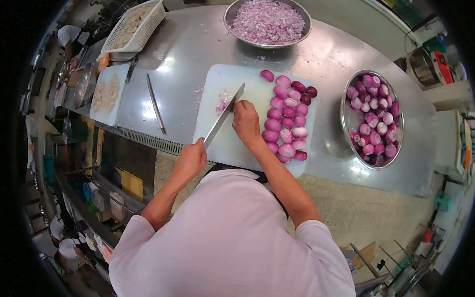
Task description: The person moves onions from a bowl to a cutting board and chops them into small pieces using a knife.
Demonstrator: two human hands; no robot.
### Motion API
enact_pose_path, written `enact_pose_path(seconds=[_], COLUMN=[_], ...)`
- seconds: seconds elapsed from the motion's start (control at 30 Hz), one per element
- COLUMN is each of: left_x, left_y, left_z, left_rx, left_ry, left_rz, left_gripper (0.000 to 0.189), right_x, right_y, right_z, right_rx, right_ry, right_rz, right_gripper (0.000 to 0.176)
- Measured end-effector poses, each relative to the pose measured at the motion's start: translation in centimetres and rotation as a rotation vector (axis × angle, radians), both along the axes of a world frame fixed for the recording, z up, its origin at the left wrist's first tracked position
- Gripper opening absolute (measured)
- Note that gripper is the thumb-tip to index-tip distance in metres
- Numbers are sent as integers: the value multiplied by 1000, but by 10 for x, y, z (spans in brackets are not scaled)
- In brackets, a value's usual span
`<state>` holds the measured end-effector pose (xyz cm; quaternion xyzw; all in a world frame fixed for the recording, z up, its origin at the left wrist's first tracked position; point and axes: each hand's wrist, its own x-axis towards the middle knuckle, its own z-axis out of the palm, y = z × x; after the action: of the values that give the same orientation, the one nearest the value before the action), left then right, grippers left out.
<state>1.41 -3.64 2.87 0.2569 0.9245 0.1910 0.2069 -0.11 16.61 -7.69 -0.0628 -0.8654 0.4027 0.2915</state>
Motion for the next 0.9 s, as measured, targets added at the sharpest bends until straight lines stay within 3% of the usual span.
enact_pose_path(seconds=[0.1,0.3,0.57,0.9], left_x=[-1,-1,-4,0], left_y=[-2,-2,-7,11], left_z=[-16,-4,-19,4], left_rx=[-7,41,35,67], left_ry=[3,27,60,-9], left_rz=[-14,45,67,107], left_gripper=[21,11,18,20], right_x=[-3,-3,-7,-11], right_y=[-1,1,-3,5], right_z=[-2,3,4,4], right_rx=[5,40,-64,-60], right_ry=[15,-14,-118,-111], right_rz=[-8,-3,20,15], right_gripper=[6,8,9,12])
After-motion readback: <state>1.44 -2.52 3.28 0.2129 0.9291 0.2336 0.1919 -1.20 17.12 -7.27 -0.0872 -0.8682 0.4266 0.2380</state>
